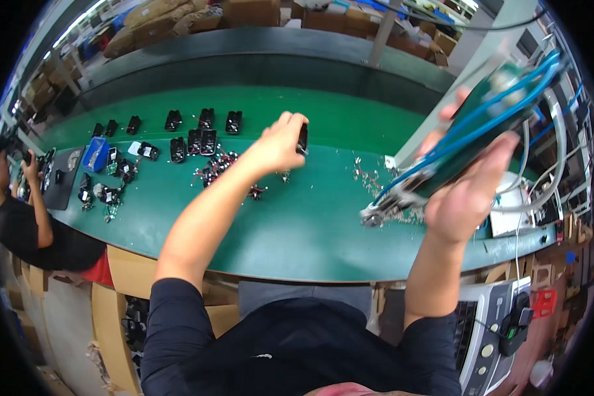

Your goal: The person assembles small electronic components into black plastic housings by inserting screws with a pneumatic screwdriver.

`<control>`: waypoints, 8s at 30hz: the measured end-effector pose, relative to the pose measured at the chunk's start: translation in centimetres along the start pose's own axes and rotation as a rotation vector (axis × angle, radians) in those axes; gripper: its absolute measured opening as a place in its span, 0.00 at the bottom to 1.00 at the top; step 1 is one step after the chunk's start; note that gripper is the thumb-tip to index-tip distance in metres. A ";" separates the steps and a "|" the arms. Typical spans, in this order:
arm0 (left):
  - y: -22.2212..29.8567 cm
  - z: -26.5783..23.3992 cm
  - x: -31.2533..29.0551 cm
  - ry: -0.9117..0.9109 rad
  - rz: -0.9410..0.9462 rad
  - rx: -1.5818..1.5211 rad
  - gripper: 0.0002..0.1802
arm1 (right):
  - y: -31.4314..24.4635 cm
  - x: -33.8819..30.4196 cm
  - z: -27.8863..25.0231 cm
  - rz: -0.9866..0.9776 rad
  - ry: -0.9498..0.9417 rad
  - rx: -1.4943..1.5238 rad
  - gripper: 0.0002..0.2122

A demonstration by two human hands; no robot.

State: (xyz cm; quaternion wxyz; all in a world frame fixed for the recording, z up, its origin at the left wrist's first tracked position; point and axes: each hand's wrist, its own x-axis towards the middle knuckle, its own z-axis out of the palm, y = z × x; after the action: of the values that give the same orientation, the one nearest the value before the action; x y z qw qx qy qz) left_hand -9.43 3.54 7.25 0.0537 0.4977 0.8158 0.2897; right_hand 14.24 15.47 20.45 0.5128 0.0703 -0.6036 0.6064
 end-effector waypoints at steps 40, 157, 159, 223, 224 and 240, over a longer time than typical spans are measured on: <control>2.1 12.1 -52.2 0.102 -1.168 0.365 0.26 | 26.9 -4.2 27.2 0.050 -1.426 -1.346 0.44; -18.3 -5.5 -11.8 0.583 0.105 0.049 0.57 | 33.4 7.2 -6.7 0.549 0.331 -1.268 0.20; -19.3 -5.7 -13.6 0.534 0.049 0.075 0.56 | 33.0 5.1 -6.0 0.553 0.472 -1.413 0.16; -19.6 -8.8 -15.3 0.650 -0.093 0.019 0.32 | 31.9 0.1 -5.9 0.394 -0.194 -1.518 0.23; -17.8 -9.5 -16.3 0.659 -0.099 0.027 0.32 | 31.5 -0.3 -5.2 0.406 -0.115 -1.665 0.23; -1.7 3.5 -56.7 0.995 -0.934 0.317 0.10 | 35.5 1.7 0.0 0.234 -0.526 -1.800 0.27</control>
State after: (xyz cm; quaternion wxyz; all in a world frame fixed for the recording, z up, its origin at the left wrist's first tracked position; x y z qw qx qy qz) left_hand 18.82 -43.35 -7.90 -0.2807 -0.0950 0.9044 0.3071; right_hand -11.68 25.42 -1.80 0.1578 -0.2785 -0.9444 -0.0751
